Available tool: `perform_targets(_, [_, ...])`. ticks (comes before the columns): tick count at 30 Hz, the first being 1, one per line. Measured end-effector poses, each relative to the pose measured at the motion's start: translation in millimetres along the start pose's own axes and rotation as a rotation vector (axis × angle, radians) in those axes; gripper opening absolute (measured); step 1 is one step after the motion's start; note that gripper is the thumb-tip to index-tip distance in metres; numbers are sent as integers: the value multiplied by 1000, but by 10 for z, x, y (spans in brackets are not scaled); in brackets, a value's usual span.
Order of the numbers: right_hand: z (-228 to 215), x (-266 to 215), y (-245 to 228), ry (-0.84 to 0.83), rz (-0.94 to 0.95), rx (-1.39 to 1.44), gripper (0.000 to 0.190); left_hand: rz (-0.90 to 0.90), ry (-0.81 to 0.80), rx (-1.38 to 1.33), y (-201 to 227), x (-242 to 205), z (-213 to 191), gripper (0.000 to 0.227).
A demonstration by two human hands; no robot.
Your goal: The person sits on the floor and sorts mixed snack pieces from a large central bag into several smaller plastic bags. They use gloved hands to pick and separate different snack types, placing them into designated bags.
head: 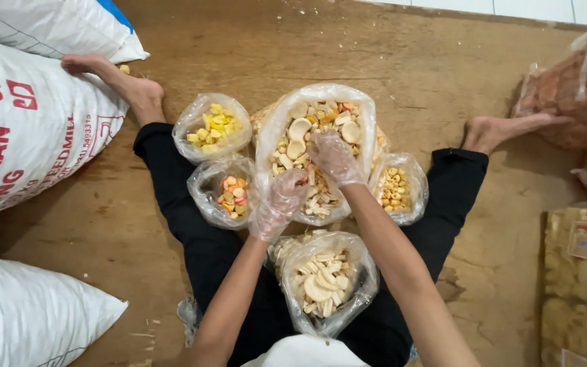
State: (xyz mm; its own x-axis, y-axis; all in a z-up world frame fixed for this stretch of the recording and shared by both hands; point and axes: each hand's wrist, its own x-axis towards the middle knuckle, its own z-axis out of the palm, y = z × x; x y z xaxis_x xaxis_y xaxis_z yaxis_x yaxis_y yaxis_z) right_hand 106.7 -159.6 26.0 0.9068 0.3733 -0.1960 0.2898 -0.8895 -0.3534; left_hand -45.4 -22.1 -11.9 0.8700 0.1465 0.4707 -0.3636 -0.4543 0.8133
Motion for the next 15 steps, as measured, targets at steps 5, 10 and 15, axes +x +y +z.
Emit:
perform_targets(5, [-269, -545, -52, 34, 15, 138, 38, 295, 217, 119, 148, 124, -147, 32])
perform_targets(10, [-712, -1174, -446, -35, -8, 455, 40, 243, 170, 69, 521, 381, -180, 38])
perform_targets(15, [-709, -1286, -392, -104, 2, 629, 38, 121, -65, -1, 389, 354, -124, 36])
